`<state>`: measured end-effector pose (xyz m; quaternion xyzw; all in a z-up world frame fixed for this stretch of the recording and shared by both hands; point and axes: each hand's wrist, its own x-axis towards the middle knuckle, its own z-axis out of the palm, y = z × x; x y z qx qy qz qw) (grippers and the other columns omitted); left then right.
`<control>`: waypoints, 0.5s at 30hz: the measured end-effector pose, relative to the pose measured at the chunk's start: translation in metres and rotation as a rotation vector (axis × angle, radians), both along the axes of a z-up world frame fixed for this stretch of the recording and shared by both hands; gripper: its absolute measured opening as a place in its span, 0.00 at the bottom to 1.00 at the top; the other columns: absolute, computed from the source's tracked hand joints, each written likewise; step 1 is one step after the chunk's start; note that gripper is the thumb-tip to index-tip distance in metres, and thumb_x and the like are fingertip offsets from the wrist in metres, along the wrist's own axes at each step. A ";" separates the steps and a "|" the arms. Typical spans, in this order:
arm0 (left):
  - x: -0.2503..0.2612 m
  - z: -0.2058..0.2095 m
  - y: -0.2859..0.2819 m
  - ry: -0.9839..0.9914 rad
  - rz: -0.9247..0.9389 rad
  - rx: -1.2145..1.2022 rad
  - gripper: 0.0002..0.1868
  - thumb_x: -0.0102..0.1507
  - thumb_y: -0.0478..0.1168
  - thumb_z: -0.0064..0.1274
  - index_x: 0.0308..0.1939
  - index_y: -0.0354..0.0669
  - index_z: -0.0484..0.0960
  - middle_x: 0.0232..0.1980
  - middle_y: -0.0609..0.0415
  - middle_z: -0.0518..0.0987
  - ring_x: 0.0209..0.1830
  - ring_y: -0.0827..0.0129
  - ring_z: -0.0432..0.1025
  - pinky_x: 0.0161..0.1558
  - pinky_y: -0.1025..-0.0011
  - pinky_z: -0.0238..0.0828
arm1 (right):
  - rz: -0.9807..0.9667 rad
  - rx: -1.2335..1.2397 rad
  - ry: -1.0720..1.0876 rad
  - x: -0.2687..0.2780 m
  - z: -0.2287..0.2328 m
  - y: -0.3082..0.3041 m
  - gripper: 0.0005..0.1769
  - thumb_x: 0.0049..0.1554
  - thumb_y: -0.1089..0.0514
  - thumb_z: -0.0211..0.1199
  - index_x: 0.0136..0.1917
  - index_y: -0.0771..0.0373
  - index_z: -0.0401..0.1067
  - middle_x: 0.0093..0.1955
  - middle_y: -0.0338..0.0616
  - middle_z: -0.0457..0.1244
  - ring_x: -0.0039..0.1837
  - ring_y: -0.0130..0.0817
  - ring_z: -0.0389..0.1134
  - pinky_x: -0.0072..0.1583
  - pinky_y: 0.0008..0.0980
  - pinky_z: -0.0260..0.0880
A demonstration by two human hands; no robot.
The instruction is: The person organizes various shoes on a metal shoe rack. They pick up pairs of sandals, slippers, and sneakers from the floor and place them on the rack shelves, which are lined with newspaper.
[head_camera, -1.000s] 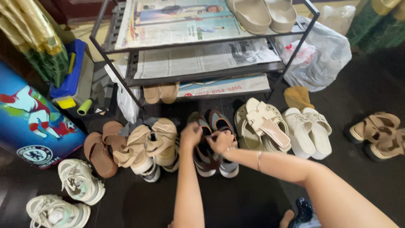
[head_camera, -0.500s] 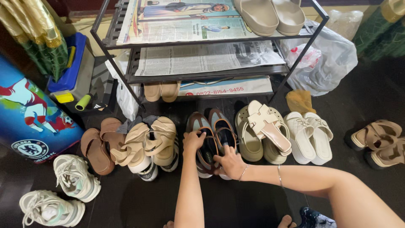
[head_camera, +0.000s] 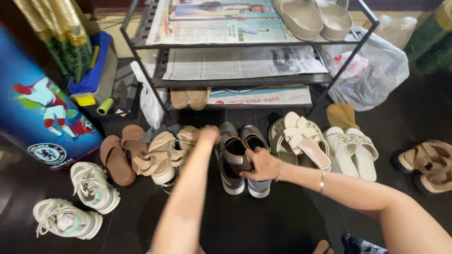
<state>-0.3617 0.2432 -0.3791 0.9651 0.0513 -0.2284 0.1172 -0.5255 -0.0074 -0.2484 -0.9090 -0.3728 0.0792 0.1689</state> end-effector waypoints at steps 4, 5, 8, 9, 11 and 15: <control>0.027 0.062 0.061 -0.170 -0.099 0.394 0.18 0.68 0.41 0.50 0.62 0.48 0.82 0.70 0.48 0.75 0.68 0.41 0.69 0.58 0.26 0.60 | 0.061 -0.027 0.121 0.019 0.065 0.032 0.40 0.46 0.36 0.71 0.57 0.70 0.67 0.38 0.67 0.66 0.46 0.64 0.70 0.53 0.51 0.72; 0.026 0.076 0.076 -0.290 -0.102 0.398 0.17 0.69 0.39 0.48 0.60 0.49 0.85 0.69 0.50 0.77 0.69 0.43 0.69 0.60 0.29 0.61 | 0.049 -0.073 0.131 0.022 0.081 0.042 0.39 0.46 0.35 0.71 0.55 0.69 0.68 0.38 0.65 0.67 0.48 0.62 0.70 0.54 0.50 0.72; 0.028 0.111 0.120 -0.257 -0.086 0.295 0.18 0.63 0.37 0.51 0.57 0.51 0.83 0.63 0.52 0.78 0.63 0.54 0.72 0.61 0.40 0.62 | 0.019 -0.134 0.072 0.022 0.124 0.070 0.36 0.45 0.34 0.71 0.52 0.66 0.70 0.41 0.62 0.66 0.51 0.59 0.69 0.54 0.50 0.71; 0.019 0.110 0.131 -0.416 -0.040 0.315 0.14 0.65 0.38 0.50 0.54 0.51 0.84 0.60 0.52 0.79 0.61 0.55 0.73 0.61 0.41 0.63 | 0.013 -0.110 -0.008 0.022 0.136 0.078 0.37 0.44 0.34 0.72 0.52 0.65 0.69 0.42 0.62 0.65 0.51 0.59 0.68 0.52 0.53 0.70; -0.006 0.098 0.151 -0.741 0.052 0.350 0.10 0.68 0.39 0.48 0.48 0.51 0.85 0.53 0.53 0.82 0.57 0.58 0.75 0.63 0.42 0.64 | 0.004 -0.060 -0.172 0.022 0.153 0.098 0.38 0.44 0.34 0.73 0.52 0.65 0.68 0.43 0.62 0.63 0.51 0.59 0.66 0.51 0.54 0.68; -0.042 0.068 0.189 -0.937 -0.061 0.687 0.10 0.64 0.41 0.50 0.48 0.53 0.82 0.45 0.56 0.79 0.51 0.60 0.74 0.64 0.43 0.60 | 0.009 0.080 -0.469 0.038 0.168 0.133 0.40 0.43 0.36 0.75 0.53 0.68 0.65 0.44 0.61 0.60 0.47 0.58 0.63 0.49 0.51 0.67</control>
